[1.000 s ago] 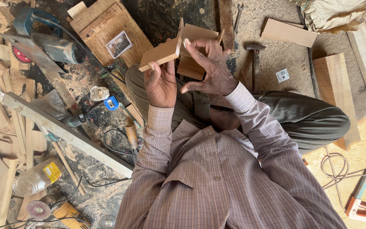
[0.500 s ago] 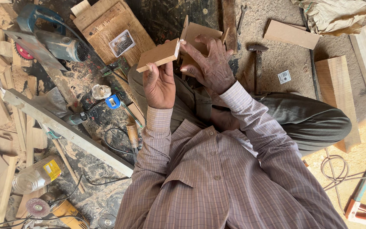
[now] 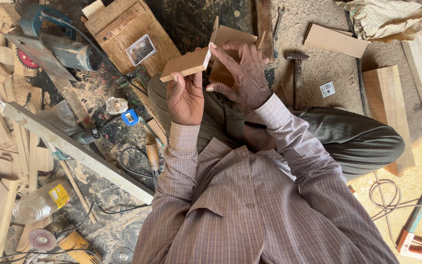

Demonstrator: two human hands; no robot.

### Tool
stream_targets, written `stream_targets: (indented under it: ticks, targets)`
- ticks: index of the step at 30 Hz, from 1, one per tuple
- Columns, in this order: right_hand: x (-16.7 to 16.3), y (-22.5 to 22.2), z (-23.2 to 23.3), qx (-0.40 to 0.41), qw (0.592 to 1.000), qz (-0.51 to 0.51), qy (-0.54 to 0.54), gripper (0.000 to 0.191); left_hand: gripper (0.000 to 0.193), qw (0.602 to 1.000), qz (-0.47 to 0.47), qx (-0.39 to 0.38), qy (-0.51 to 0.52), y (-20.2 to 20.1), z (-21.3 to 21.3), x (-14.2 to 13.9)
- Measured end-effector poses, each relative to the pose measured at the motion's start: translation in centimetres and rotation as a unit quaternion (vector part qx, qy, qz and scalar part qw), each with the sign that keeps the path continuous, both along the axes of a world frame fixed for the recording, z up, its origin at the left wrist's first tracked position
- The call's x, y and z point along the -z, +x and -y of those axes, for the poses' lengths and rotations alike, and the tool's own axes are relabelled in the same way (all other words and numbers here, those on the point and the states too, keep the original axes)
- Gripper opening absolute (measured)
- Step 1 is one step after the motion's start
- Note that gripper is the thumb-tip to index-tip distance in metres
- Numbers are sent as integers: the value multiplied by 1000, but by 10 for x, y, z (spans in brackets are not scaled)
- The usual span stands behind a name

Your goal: The person sits cross-legged on the workshop floor assembling small wooden boxes. They hammer nails into wooden panels, fit pieces together, press panels onto the box, and turn the boxes over to work on different sides.

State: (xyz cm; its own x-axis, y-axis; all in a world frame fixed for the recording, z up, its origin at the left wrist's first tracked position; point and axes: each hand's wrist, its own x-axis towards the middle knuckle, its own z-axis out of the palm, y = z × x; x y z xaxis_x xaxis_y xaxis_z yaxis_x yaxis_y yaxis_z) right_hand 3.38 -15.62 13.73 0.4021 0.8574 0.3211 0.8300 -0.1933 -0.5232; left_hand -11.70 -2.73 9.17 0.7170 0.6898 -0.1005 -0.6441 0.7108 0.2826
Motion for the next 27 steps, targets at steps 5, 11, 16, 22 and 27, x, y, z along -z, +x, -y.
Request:
stream_targets:
  ticks: [5, 11, 16, 22, 27]
  targets:
    - [-1, 4, -2, -35, 994, 3, 103, 99, 48, 1000, 8, -2, -19, -4, -2, 7]
    - [9, 2, 4, 13, 998, 63, -8, 89, 51, 1000, 16, 3, -20, 0, -2, -7]
    - [21, 12, 6, 22, 997, 58, 42, 105, 73, 995, 46, 14, 90, -2, -6, -32]
    - [38, 25, 28, 81, 995, 50, 44, 132, 85, 956, -79, -1, 282, -8, -25, -40]
    - [48, 29, 37, 42, 997, 22, 55, 143, 80, 896, -159, 33, 414, -11, -39, -41]
